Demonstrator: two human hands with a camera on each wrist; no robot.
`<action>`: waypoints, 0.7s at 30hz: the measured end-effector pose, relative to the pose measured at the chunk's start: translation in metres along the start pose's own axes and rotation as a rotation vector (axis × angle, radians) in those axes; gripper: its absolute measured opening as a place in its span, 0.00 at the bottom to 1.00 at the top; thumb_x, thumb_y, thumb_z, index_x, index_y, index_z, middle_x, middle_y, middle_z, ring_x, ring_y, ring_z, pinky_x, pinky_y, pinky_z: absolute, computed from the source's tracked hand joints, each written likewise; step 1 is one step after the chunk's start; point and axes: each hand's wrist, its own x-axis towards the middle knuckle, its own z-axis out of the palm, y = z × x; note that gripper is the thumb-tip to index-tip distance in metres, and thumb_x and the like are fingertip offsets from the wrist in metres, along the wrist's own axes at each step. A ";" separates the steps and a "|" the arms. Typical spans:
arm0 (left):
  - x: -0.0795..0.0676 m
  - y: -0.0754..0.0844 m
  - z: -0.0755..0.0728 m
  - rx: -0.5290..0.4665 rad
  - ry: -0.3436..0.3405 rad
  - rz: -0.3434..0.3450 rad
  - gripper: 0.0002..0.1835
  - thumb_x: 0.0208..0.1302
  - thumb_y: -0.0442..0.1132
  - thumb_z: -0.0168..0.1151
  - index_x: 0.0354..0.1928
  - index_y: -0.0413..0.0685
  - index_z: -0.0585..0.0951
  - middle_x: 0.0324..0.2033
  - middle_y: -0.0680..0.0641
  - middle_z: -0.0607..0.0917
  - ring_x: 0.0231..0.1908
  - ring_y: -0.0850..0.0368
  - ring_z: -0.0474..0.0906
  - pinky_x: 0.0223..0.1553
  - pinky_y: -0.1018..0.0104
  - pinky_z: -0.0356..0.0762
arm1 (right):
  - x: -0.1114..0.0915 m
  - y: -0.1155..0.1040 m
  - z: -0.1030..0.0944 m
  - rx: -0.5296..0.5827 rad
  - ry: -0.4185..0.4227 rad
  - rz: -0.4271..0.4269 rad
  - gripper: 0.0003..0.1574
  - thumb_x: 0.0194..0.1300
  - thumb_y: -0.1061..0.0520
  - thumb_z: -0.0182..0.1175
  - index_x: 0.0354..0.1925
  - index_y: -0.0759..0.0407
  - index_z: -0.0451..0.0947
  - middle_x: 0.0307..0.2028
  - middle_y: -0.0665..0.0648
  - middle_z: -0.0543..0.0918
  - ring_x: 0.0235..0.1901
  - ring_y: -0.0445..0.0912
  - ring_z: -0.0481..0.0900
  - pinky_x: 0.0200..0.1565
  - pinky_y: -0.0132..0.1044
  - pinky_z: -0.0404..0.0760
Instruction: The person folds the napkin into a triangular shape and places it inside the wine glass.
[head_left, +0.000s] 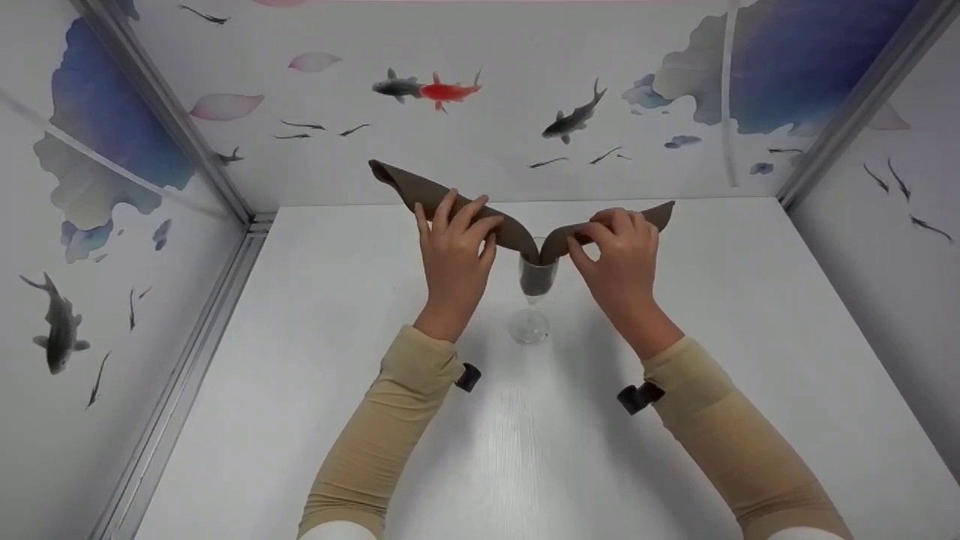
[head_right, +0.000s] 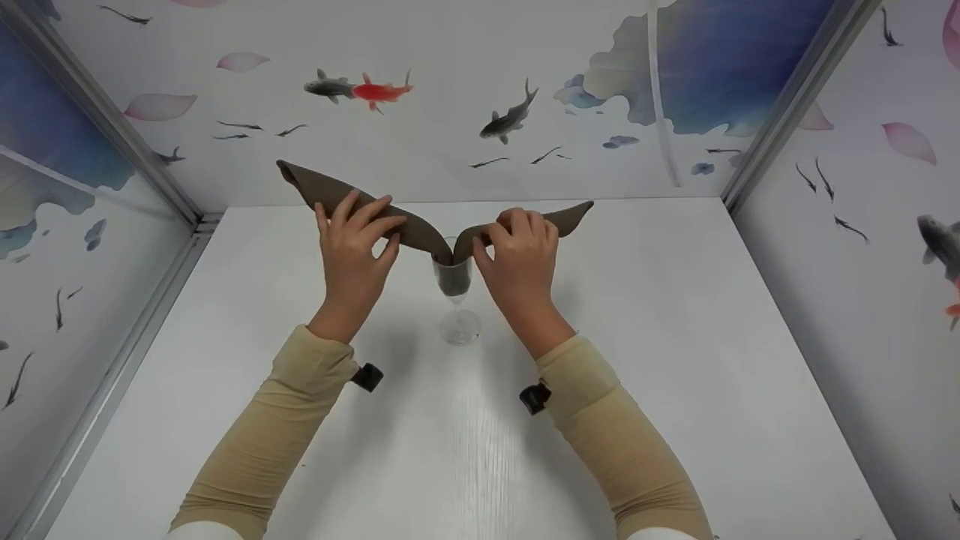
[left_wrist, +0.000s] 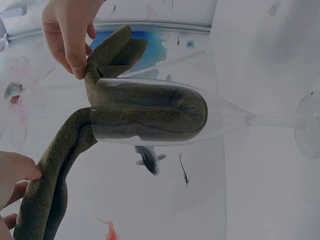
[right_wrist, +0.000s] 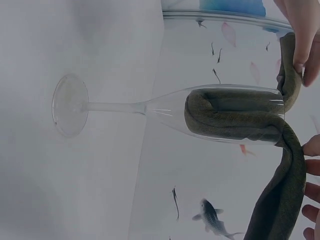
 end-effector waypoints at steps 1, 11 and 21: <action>-0.001 0.000 0.000 -0.003 -0.018 0.001 0.07 0.63 0.35 0.67 0.40 0.50 0.89 0.53 0.49 0.83 0.63 0.43 0.69 0.68 0.37 0.41 | 0.000 0.000 0.000 0.008 -0.009 0.000 0.07 0.60 0.58 0.69 0.32 0.63 0.85 0.36 0.60 0.78 0.40 0.57 0.74 0.43 0.55 0.68; -0.010 -0.006 -0.006 -0.050 -0.144 -0.072 0.09 0.65 0.35 0.64 0.44 0.48 0.88 0.51 0.47 0.84 0.57 0.47 0.75 0.63 0.38 0.61 | -0.005 0.003 -0.003 0.085 -0.088 0.052 0.07 0.62 0.59 0.67 0.35 0.64 0.84 0.35 0.60 0.78 0.35 0.55 0.75 0.38 0.49 0.76; -0.022 -0.015 -0.008 -0.154 -0.240 -0.140 0.13 0.65 0.33 0.63 0.51 0.46 0.85 0.52 0.47 0.83 0.54 0.51 0.77 0.56 0.61 0.73 | -0.011 0.004 -0.005 0.089 -0.153 0.107 0.09 0.65 0.58 0.64 0.37 0.64 0.84 0.33 0.59 0.78 0.34 0.52 0.76 0.34 0.45 0.77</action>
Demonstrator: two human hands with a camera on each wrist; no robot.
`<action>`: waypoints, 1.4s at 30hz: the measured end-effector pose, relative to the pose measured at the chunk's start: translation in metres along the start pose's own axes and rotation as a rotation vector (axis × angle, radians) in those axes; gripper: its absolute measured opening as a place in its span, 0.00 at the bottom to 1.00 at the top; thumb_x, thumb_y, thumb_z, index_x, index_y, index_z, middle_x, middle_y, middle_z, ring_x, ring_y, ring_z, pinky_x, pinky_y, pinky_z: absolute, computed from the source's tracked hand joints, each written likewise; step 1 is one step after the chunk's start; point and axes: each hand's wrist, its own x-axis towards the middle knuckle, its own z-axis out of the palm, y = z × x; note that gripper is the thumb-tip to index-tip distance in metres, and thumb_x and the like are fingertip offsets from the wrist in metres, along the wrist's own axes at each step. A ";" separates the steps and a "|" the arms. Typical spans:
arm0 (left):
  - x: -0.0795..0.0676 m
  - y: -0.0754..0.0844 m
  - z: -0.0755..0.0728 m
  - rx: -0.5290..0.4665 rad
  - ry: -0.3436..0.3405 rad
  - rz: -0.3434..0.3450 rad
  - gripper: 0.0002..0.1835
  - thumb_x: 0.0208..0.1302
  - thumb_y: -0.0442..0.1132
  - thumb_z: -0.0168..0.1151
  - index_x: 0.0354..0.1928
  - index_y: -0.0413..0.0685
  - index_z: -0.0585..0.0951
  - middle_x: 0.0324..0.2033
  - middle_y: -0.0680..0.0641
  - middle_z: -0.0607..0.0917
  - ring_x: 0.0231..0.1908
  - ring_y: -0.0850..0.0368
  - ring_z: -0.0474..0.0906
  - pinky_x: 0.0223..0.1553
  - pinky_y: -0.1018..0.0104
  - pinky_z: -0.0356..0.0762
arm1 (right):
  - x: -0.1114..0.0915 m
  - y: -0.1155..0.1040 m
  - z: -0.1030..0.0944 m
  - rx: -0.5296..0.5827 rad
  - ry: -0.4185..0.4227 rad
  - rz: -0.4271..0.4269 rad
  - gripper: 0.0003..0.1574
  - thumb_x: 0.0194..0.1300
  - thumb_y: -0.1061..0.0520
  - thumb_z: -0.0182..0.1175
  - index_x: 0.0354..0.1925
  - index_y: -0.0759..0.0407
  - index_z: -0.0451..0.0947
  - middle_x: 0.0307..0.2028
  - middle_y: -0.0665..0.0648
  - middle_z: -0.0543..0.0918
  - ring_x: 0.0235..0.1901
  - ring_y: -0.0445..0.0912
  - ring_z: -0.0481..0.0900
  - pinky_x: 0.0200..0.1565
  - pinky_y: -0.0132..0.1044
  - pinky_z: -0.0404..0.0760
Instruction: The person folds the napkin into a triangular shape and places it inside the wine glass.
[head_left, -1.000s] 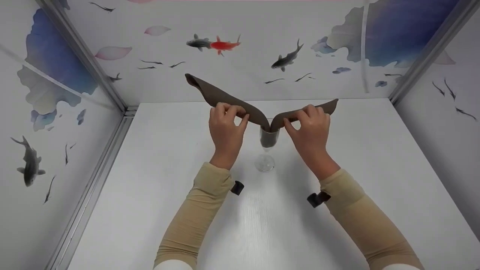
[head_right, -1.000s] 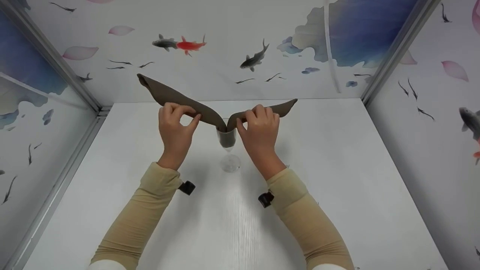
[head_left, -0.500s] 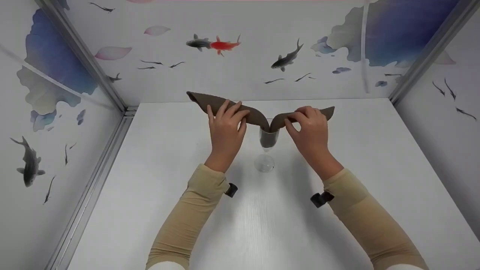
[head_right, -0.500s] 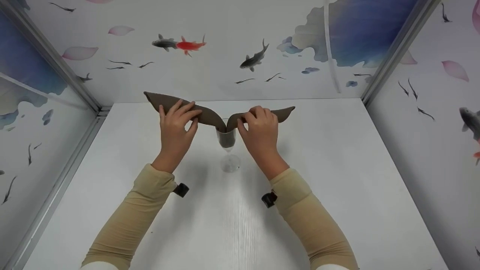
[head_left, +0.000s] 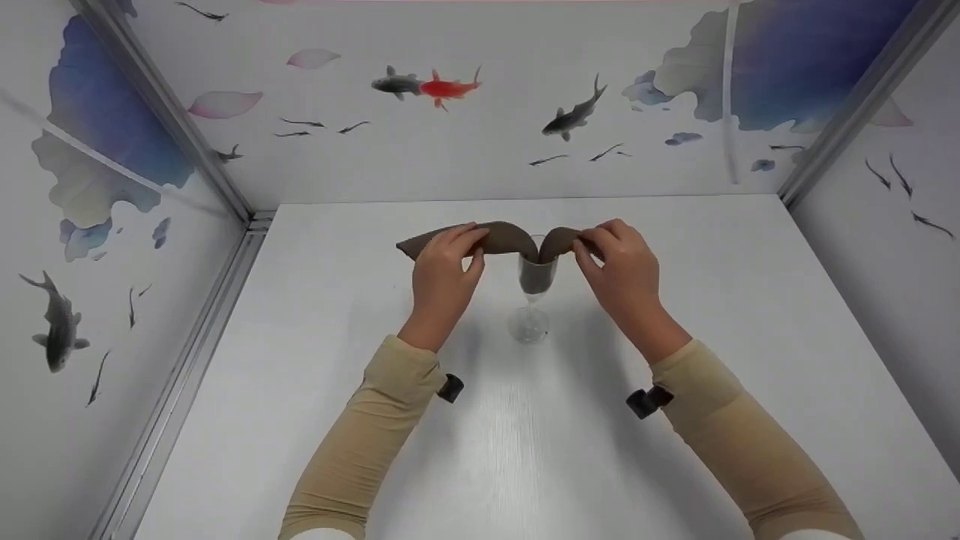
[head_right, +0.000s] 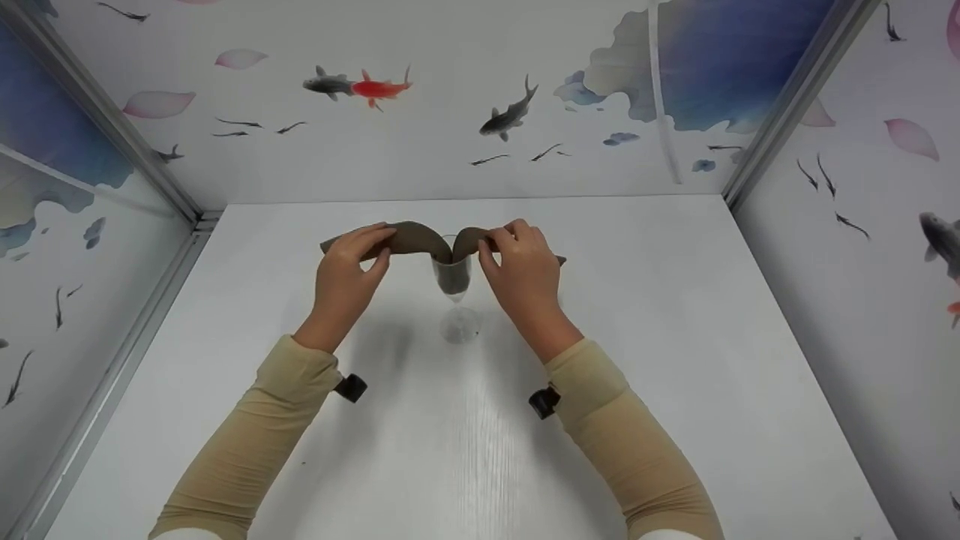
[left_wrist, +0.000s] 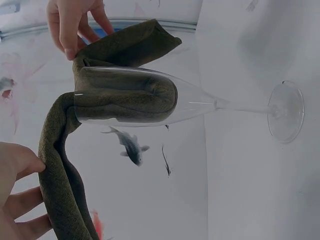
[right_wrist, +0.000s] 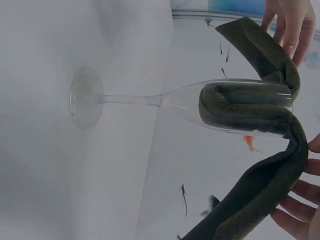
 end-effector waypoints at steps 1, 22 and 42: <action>-0.001 -0.001 0.000 -0.016 -0.012 -0.009 0.14 0.65 0.34 0.63 0.52 0.46 0.85 0.52 0.47 0.83 0.54 0.51 0.77 0.54 0.62 0.74 | 0.000 0.000 0.000 -0.002 -0.006 0.005 0.09 0.66 0.57 0.63 0.37 0.64 0.84 0.33 0.59 0.78 0.33 0.52 0.76 0.34 0.45 0.77; -0.028 -0.029 -0.005 -0.168 -0.222 -0.252 0.20 0.66 0.36 0.63 0.59 0.43 0.79 0.52 0.44 0.82 0.51 0.52 0.79 0.51 0.62 0.76 | -0.017 0.015 -0.001 -0.020 -0.174 0.084 0.17 0.69 0.51 0.59 0.44 0.65 0.82 0.37 0.62 0.83 0.37 0.56 0.80 0.41 0.53 0.77; -0.060 -0.050 -0.012 -0.168 -0.383 -0.367 0.21 0.66 0.37 0.63 0.60 0.44 0.77 0.54 0.45 0.81 0.54 0.49 0.77 0.54 0.57 0.74 | -0.040 0.033 -0.003 -0.065 -0.378 0.099 0.16 0.63 0.53 0.63 0.43 0.64 0.81 0.37 0.62 0.86 0.41 0.59 0.81 0.49 0.56 0.74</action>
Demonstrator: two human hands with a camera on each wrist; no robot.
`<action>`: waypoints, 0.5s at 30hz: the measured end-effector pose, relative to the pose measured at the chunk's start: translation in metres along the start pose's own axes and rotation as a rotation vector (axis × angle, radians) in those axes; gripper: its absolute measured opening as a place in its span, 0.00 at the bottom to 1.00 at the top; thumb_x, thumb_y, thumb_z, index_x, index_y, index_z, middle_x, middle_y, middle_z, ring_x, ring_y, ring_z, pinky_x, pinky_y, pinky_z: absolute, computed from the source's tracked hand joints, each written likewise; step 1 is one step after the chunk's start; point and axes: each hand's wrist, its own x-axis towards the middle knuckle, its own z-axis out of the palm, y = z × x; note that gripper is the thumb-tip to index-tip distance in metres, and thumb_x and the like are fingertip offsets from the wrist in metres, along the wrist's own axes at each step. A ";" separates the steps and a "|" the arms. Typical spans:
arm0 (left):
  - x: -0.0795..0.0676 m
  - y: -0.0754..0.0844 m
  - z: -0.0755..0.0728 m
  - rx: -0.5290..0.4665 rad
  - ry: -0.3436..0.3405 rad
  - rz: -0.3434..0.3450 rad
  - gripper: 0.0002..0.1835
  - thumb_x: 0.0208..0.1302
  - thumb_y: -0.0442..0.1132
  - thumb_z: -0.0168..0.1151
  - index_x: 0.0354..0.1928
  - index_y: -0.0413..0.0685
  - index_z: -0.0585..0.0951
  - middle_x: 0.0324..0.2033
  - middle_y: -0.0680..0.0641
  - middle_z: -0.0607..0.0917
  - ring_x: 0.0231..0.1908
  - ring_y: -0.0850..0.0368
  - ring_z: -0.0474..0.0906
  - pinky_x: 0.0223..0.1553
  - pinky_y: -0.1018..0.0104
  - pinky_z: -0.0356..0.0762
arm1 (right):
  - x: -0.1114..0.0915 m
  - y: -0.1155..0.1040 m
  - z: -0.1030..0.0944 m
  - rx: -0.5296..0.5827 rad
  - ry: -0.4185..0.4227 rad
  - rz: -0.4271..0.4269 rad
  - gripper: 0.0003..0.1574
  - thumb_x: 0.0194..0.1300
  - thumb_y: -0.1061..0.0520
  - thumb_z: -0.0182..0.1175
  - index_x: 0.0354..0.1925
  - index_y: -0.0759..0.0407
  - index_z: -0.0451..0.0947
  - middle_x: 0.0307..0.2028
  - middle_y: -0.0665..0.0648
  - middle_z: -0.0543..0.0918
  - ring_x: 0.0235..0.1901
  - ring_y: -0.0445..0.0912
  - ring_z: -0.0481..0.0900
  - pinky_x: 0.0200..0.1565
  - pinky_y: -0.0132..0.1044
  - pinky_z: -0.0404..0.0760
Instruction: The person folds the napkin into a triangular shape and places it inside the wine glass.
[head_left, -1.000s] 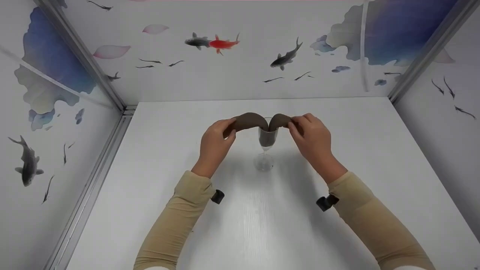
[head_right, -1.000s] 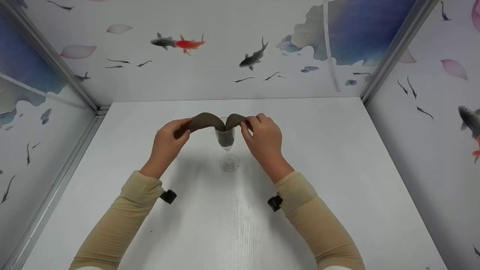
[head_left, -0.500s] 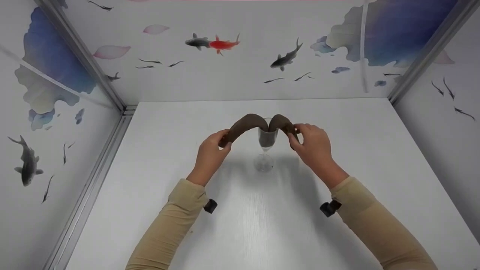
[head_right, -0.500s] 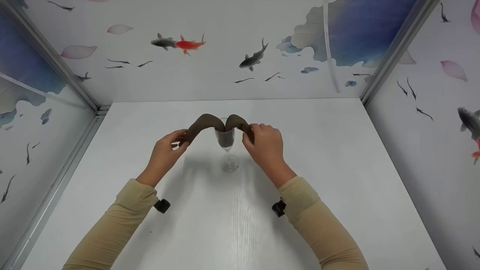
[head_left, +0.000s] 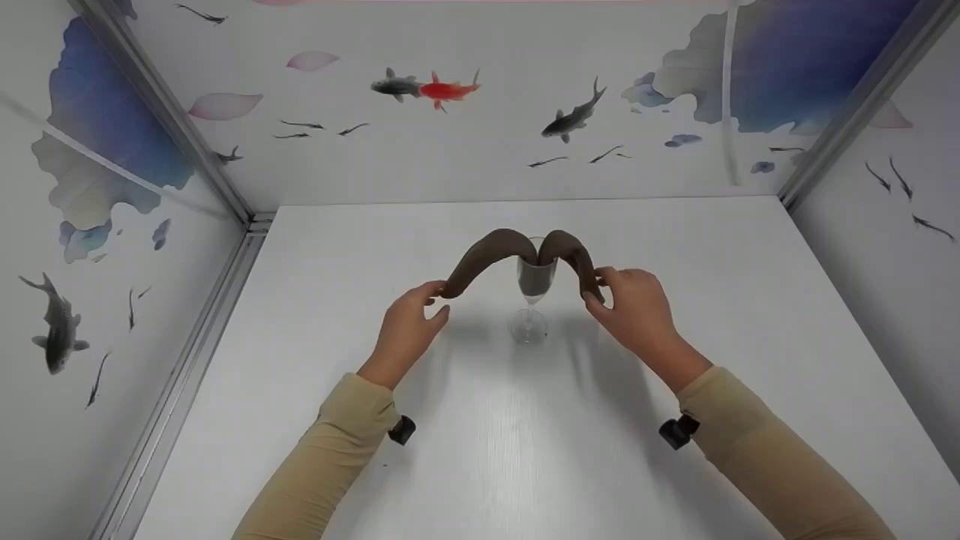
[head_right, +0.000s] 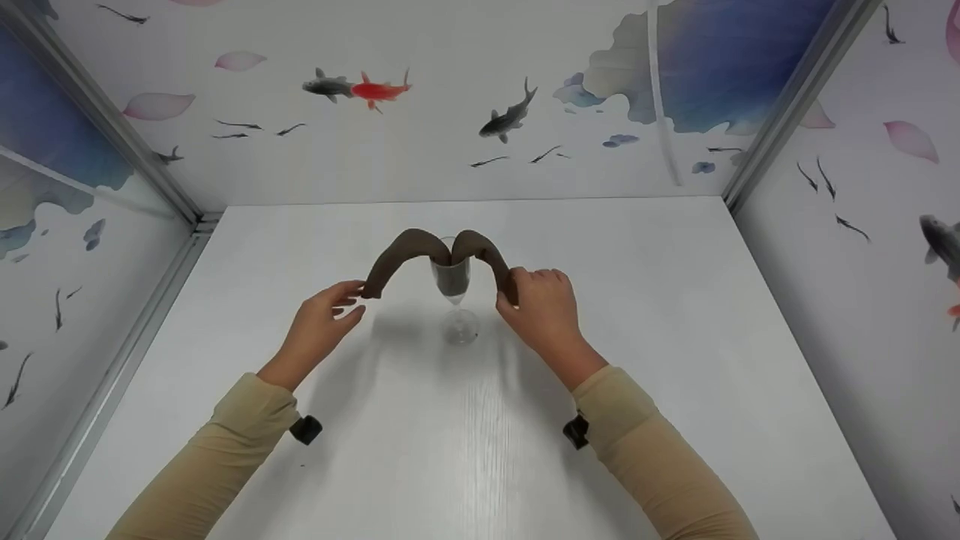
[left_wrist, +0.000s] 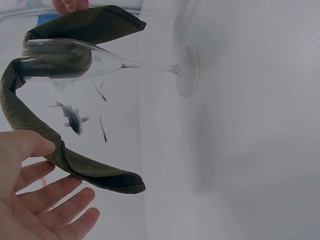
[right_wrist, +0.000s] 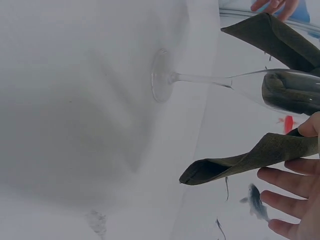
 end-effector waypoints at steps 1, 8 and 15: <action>-0.002 -0.001 -0.001 0.002 -0.003 -0.003 0.21 0.66 0.37 0.63 0.61 0.43 0.77 0.54 0.45 0.81 0.54 0.49 0.77 0.54 0.56 0.74 | -0.002 0.001 0.001 -0.007 0.000 -0.005 0.15 0.63 0.53 0.63 0.42 0.63 0.81 0.37 0.62 0.86 0.40 0.59 0.81 0.49 0.55 0.74; -0.014 -0.012 -0.005 0.037 -0.005 -0.022 0.22 0.66 0.38 0.63 0.61 0.43 0.76 0.54 0.44 0.81 0.54 0.48 0.77 0.54 0.55 0.74 | -0.016 0.010 0.002 -0.053 -0.022 -0.021 0.17 0.61 0.52 0.65 0.43 0.64 0.82 0.34 0.59 0.87 0.38 0.58 0.81 0.48 0.55 0.74; -0.023 -0.021 -0.009 0.086 0.008 -0.032 0.21 0.67 0.40 0.62 0.60 0.44 0.78 0.55 0.44 0.81 0.55 0.48 0.77 0.54 0.55 0.74 | -0.031 0.019 -0.001 -0.092 -0.031 -0.053 0.16 0.61 0.54 0.65 0.41 0.65 0.83 0.34 0.62 0.86 0.37 0.59 0.82 0.46 0.57 0.75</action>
